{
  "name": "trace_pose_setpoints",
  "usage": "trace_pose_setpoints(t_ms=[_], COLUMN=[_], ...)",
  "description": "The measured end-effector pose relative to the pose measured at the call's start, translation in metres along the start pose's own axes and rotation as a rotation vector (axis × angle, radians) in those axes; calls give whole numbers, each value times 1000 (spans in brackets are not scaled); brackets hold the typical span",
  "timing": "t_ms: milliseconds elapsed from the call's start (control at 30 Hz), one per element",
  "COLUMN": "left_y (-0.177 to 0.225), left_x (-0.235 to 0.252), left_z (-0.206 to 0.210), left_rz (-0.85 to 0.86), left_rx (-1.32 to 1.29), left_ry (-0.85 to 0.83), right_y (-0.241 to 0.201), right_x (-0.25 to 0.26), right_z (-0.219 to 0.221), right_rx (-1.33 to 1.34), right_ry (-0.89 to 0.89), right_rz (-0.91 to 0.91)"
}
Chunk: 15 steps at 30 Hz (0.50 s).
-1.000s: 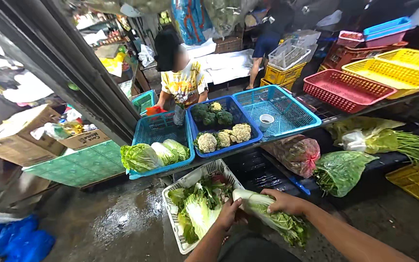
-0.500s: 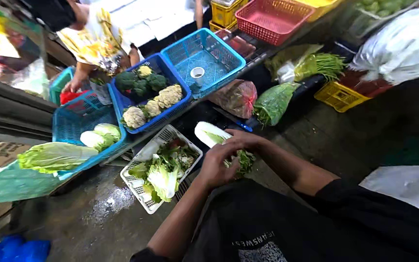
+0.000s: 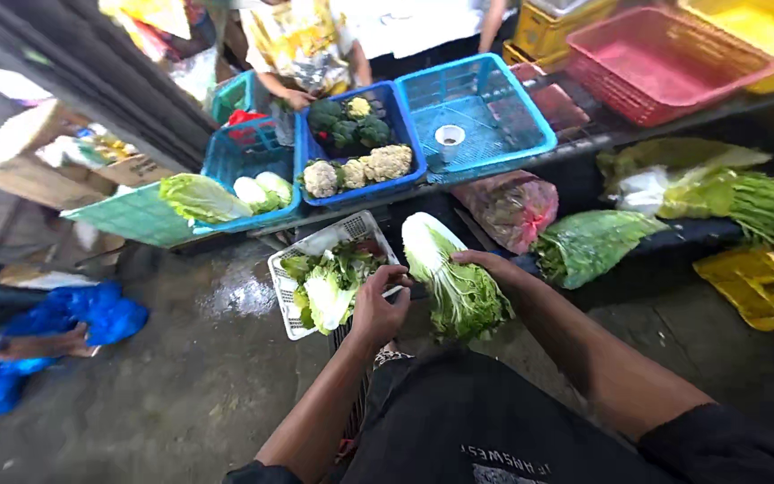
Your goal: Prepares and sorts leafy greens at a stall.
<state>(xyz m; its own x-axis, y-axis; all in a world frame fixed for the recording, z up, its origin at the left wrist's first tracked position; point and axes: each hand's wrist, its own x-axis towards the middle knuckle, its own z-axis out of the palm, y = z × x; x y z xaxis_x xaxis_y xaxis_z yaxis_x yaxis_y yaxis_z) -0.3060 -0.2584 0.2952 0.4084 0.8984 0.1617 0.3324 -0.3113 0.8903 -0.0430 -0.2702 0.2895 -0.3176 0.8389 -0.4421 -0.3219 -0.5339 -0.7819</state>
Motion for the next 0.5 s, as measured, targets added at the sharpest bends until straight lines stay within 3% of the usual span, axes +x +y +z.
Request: trace_pose_setpoints(t_ms=[133,233,367,433,500], left_y=[-22,-33,-52,-61,-70], left_x=[4,15,40,44,42], left_z=[-28,-43,-79,-102,-122], left_rz=[187,337,473,358,122], left_rx=[517,669,497,320,152], left_ry=[-40,-126,-104,-40,28], right_y=[-15,-28,-43,-45,-42], right_x=[20,43,80,99,114], right_z=[28,53,76,88,109], right_rx=[-16,-110,-301,-295,-394], right_ry=[-39,-171,-254,-201,-76], right_rz=[99,174,159,76,-75])
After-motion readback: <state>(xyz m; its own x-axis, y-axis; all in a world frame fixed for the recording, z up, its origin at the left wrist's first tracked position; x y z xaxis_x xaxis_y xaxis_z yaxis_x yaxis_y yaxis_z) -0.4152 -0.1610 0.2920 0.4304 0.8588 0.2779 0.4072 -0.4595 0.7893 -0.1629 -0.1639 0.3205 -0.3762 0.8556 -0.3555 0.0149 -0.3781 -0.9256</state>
